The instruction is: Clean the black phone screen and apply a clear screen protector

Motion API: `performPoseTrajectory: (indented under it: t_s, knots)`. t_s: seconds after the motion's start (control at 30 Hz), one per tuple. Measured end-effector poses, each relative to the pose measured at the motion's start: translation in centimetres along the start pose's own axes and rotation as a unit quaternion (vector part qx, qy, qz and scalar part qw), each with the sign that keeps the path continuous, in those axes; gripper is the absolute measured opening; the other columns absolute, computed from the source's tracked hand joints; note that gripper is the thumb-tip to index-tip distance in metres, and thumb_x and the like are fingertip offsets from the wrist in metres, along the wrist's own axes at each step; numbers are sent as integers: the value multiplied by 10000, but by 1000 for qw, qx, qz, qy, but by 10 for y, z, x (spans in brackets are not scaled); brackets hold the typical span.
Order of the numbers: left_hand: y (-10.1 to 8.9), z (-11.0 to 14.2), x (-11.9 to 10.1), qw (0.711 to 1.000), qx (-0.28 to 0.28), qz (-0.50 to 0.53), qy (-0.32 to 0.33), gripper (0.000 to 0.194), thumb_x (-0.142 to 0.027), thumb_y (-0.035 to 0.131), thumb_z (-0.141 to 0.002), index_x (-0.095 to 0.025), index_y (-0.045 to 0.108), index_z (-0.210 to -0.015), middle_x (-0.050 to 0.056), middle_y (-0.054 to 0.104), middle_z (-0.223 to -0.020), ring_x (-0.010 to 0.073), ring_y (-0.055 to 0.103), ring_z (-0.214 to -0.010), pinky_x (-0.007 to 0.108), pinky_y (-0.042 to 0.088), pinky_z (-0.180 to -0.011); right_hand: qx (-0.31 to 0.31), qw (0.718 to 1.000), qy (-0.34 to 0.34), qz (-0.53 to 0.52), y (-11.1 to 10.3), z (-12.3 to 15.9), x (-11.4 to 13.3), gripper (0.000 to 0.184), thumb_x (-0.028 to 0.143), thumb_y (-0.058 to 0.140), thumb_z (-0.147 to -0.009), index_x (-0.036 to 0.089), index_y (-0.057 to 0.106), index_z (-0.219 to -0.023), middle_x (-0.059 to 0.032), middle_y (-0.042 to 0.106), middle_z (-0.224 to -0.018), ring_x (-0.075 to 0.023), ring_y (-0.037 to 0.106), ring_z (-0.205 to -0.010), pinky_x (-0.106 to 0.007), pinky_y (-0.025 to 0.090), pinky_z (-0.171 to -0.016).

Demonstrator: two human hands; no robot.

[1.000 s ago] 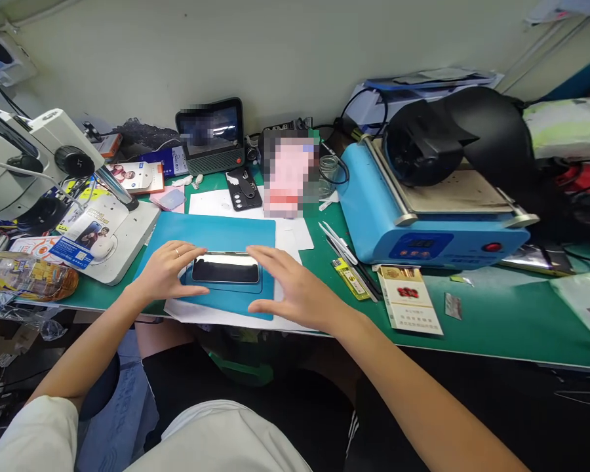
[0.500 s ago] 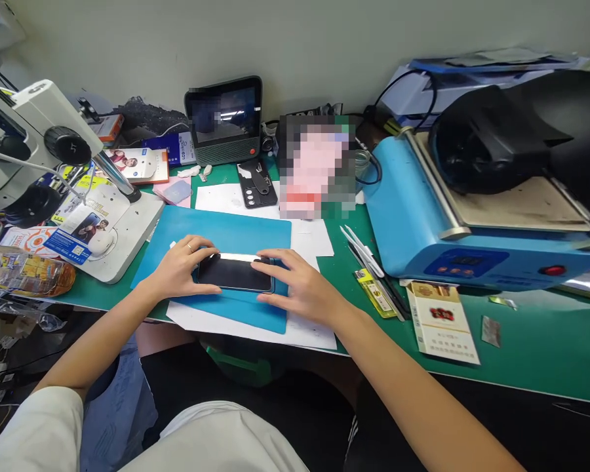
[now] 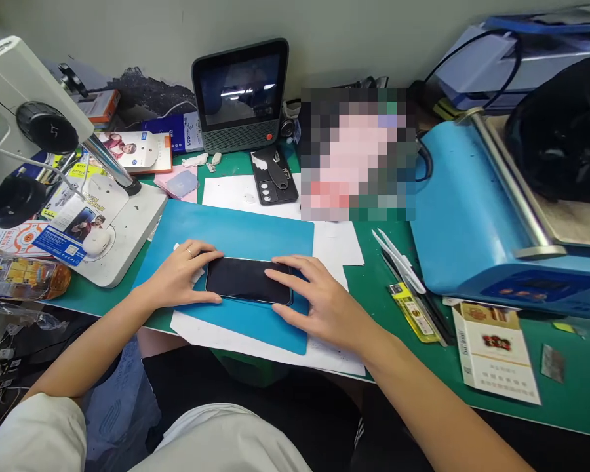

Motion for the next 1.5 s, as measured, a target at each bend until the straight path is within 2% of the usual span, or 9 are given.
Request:
performPoseTrajectory:
  t_s: [0.2,0.4,0.63,0.93,1.23,1.5]
  knots:
    - [-4,2,2,1000,8,13,-11,748,-689,740,-894,-212,610,-1455,169,648,-1356,362,612,-1223,520,506,-1032,-6,1000,-13,5,1,1,-1,543,404,642,-1006,433,543,-1539,-92,596,-1514,-380,576,-1376,-640,547,-1090]
    - [-4,0,3,999,15,22,-24,727,-691,731,-900,-234,617,-1454,165,651,-1353,371,612,-1245,522,503,-1036,-1,1000,3,9,1,1,-2,557,425,638,-1006,469,521,-1549,-85,593,-1495,-375,592,-1348,-607,574,-1055]
    - [-5,0,1,999,9,39,-14,713,-643,752,-907,-214,617,-1459,159,646,-1357,365,583,-1267,522,491,-1084,0,1000,2,3,-2,0,-1,545,404,637,-1011,480,532,-1541,-86,590,-1466,-361,592,-1334,-563,601,-1035]
    - [-3,-1,3,999,26,35,-27,719,-673,752,-892,-227,619,-1439,154,649,-1356,360,577,-1258,533,480,-1078,4,1000,2,17,-1,3,-2,496,371,641,-1023,402,570,-1513,-89,566,-1484,-328,580,-1347,-526,586,-1067]
    - [-3,-2,2,999,24,43,-23,690,-644,750,-908,-172,631,-1397,175,633,-1349,363,570,-1257,531,470,-1063,4,1000,1,22,0,1,-1,492,386,643,-1020,406,575,-1506,-94,577,-1475,-342,590,-1338,-537,591,-1050]
    - [0,-2,4,997,37,49,-40,676,-672,737,-904,-222,627,-1397,161,627,-1355,370,552,-1277,542,458,-1076,10,1000,14,18,0,4,-7,485,418,657,-1012,418,593,-1492,-77,576,-1490,-334,589,-1338,-499,606,-1024]
Point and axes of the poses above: each hand's wrist, its own z-axis away from the middle knuckle, its own y-axis out of the palm, x = y × z, the point moved 6 cm from there along -z, towards the middle knuckle
